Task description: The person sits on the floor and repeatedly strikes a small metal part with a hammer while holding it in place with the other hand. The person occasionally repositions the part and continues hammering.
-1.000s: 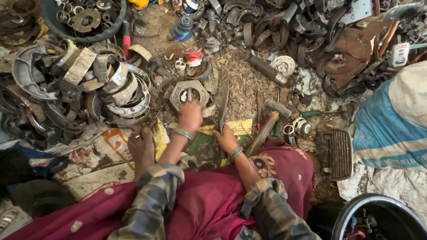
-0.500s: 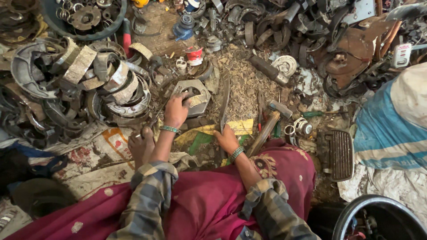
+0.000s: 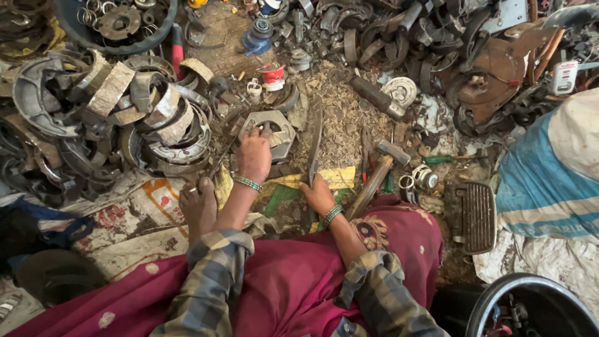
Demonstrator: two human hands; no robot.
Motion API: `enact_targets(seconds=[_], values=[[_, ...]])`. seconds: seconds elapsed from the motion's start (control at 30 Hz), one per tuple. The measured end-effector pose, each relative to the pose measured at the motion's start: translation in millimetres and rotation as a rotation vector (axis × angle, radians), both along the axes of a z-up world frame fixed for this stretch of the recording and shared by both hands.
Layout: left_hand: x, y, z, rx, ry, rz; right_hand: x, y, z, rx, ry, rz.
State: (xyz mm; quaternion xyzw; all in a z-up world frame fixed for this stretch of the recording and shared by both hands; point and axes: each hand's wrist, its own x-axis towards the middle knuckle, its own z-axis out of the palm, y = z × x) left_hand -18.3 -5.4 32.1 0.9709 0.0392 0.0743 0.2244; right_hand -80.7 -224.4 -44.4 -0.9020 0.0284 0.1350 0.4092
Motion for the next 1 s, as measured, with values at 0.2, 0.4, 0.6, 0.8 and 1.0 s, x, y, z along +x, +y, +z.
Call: enact_targets(seconds=[0.2, 0.4, 0.6, 0.8, 1.0], values=[[-0.5, 11.3, 10.3, 0.13, -0.068, -0.169, 0.3, 1.4, 7.1, 0.036, 0.112, -0.029], [-4.5, 13.3, 19.3, 0.07, 0.0, -0.167, -2.1, 0.8, 8.6, 0.01, 0.079, -0.016], [-4.2, 18.1, 15.7, 0.058, -0.08, -0.18, -1.8, 0.2, 4.5, -0.009, 0.05, -0.001], [6.2, 25.4, -5.4, 0.089, 0.087, -0.191, 1.8, 0.3, -8.8, 0.013, 0.119, -0.047], [6.7, 31.6, -14.6, -0.078, -0.022, -0.166, -8.2, 5.5, 14.1, -0.162, -0.127, -0.021]])
